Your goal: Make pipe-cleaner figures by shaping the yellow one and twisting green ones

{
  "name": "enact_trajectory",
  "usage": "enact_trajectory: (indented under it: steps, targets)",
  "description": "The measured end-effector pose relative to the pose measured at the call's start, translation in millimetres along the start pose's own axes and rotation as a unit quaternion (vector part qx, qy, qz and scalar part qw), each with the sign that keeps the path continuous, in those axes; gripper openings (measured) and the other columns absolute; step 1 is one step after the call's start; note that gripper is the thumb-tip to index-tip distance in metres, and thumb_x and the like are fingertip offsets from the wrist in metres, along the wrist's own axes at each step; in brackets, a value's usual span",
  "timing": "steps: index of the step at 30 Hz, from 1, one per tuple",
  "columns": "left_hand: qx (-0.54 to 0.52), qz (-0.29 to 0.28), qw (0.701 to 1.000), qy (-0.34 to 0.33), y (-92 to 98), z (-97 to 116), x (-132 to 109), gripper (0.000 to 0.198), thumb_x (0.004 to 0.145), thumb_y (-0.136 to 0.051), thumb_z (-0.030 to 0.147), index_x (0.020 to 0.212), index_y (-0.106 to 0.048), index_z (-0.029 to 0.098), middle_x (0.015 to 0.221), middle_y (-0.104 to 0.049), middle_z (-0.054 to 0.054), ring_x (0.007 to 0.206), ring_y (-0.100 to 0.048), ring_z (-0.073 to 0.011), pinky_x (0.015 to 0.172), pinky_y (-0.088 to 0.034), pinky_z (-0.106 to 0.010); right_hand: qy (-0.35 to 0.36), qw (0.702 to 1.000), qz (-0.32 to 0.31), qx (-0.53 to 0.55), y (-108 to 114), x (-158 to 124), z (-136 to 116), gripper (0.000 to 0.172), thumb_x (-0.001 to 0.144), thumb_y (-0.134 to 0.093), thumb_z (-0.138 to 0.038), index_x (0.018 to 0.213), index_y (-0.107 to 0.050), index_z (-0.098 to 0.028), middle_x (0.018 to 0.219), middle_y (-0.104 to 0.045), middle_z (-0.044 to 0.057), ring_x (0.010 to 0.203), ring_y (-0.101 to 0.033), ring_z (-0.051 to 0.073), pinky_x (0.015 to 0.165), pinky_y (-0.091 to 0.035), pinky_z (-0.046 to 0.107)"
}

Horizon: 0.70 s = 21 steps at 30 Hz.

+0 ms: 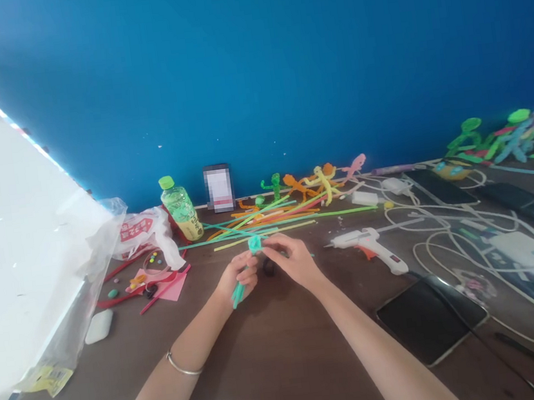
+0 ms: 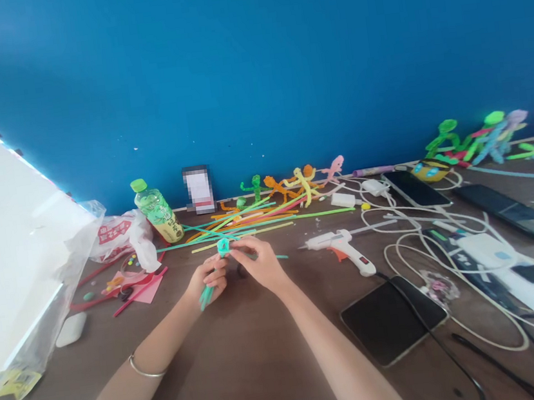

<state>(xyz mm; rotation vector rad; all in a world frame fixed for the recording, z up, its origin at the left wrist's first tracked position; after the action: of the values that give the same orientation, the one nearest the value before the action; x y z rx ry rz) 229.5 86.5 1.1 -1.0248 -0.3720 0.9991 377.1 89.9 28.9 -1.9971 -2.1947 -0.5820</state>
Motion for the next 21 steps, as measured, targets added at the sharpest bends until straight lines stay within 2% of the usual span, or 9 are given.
enact_trajectory:
  steps: [4, 7, 11, 14, 16, 18, 21]
  targets:
    - [-0.001, 0.003, 1.000, 0.025, 4.3, 3, -1, 0.010, 0.078, -0.046, 0.009, 0.085, -0.054, 0.007, 0.058, -0.035, 0.005, 0.029, -0.020, 0.0037, 0.027, -0.017, -0.009, -0.012, 0.999, -0.025, 0.034, 4, 1, -2, 0.021, 0.072, -0.059, -0.033, 0.088, -0.065, -0.020, 0.090, -0.062, 0.004, 0.067, -0.055, 0.013, 0.066, -0.047, 0.029]
    - [0.003, -0.013, 0.998, 0.053, 10.9, 3, -1, 0.010, 0.077, -0.047, 0.010, 0.085, -0.054, 0.007, 0.057, -0.033, 0.006, 0.027, -0.020, 0.0036, 0.026, -0.016, -0.009, -0.028, 0.996, -0.071, 0.051, 5, 1, -3, 0.023, 0.074, -0.058, -0.034, 0.091, -0.065, -0.020, 0.089, -0.061, 0.004, 0.068, -0.054, 0.014, 0.067, -0.046, 0.029]
    - [0.013, -0.051, 0.994, 0.098, 15.5, 1, -5, 0.009, 0.077, -0.049, 0.013, 0.082, -0.054, 0.008, 0.055, -0.030, 0.006, 0.026, -0.016, 0.0036, 0.025, -0.012, -0.010, -0.023, 0.987, -0.134, 0.091, 4, 1, -9, 0.020, 0.075, -0.056, -0.036, 0.080, -0.065, -0.019, 0.079, -0.060, 0.003, 0.072, -0.054, 0.015, 0.070, -0.044, 0.029]
    - [0.041, -0.083, 0.991, 0.096, 9.5, -2, -5, 0.011, 0.076, -0.053, 0.019, 0.082, -0.055, 0.010, 0.052, -0.030, 0.007, 0.026, -0.019, 0.0022, 0.026, -0.016, -0.011, -0.033, 0.985, -0.127, 0.112, 1, -1, -10, 0.021, 0.075, -0.056, -0.037, 0.070, -0.062, -0.018, 0.071, -0.059, 0.001, 0.069, -0.053, 0.014, 0.068, -0.043, 0.028]
    - [0.098, -0.078, 0.990, 0.059, 3.3, -4, -3, 0.016, 0.076, -0.056, 0.026, 0.082, -0.056, 0.011, 0.051, -0.034, 0.007, 0.029, -0.028, -0.0002, 0.029, -0.023, -0.013, -0.059, 0.986, -0.101, 0.118, -1, -2, -7, 0.022, 0.074, -0.057, -0.038, 0.068, -0.060, -0.017, 0.067, -0.058, 0.001, 0.066, -0.054, 0.014, 0.065, -0.043, 0.027]
    - [0.192, -0.032, 0.980, -0.025, -1.5, -6, -1, 0.023, 0.077, -0.056, 0.035, 0.079, -0.055, 0.012, 0.054, -0.043, 0.004, 0.035, -0.041, -0.0038, 0.035, -0.032, -0.016, -0.082, 0.988, -0.058, 0.115, -2, -2, -2, 0.021, 0.073, -0.058, -0.038, 0.071, -0.059, -0.017, 0.066, -0.059, 0.001, 0.064, -0.055, 0.014, 0.064, -0.044, 0.027]
    - [0.325, 0.060, 0.931, -0.155, -3.1, -10, 2, 0.028, 0.074, -0.059, 0.039, 0.083, -0.055, 0.013, 0.062, -0.054, 0.000, 0.045, -0.051, -0.0085, 0.045, -0.041, -0.021, -0.085, 0.992, -0.004, 0.092, -4, -2, 4, 0.020, 0.072, -0.060, -0.037, 0.072, -0.059, -0.017, 0.068, -0.059, 0.001, 0.066, -0.056, 0.015, 0.064, -0.044, 0.028]
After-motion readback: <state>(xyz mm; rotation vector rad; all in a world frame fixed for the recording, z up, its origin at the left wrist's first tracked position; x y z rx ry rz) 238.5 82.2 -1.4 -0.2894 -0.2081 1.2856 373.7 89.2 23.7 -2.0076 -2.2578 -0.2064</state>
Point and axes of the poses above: each hand's wrist, its own x-axis towards the middle knuckle, its own y-axis out of the back of the hand, z = x × y, the point moved 1 cm from there along x, towards the middle knuckle
